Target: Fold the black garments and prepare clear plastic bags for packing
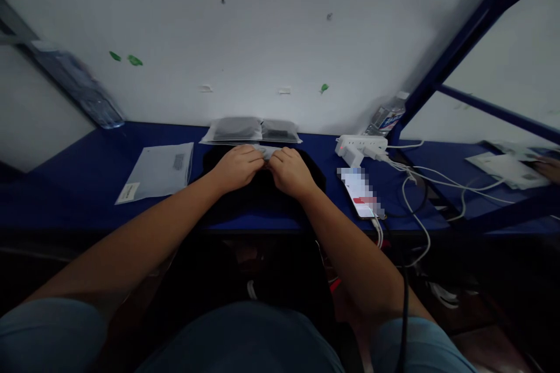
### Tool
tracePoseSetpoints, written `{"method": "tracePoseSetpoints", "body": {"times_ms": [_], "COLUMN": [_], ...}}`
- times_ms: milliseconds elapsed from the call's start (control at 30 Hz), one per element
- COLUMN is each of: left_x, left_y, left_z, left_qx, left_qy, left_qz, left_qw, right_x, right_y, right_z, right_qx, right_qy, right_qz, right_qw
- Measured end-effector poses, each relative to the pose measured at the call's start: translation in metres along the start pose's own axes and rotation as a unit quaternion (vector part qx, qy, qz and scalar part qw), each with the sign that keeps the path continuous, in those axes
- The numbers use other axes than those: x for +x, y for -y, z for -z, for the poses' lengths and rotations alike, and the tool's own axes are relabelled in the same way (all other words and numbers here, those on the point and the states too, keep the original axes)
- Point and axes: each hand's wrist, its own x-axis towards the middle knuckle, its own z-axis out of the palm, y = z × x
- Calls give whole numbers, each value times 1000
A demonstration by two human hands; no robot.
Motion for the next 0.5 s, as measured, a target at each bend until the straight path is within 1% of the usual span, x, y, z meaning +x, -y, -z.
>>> {"method": "tracePoseSetpoints", "body": {"times_ms": [133,267,500], "left_x": [-5,-9,-14], "left_y": [8,16,21], "left_z": [1,2,12], "left_qx": [-27,-55,-47], "left_qy": [-6,-20,6], "left_qz": [20,21,20], "left_qw": [999,998,999], "right_x": [-1,-2,-5], "right_y": [-4,-7,-12], "right_z": [-2,0,6], "right_qx": [7,11,40], "right_qy": [-8,-18,-5], "right_qz": [-10,-23,-54], "right_qw": [1000,1000,998]}}
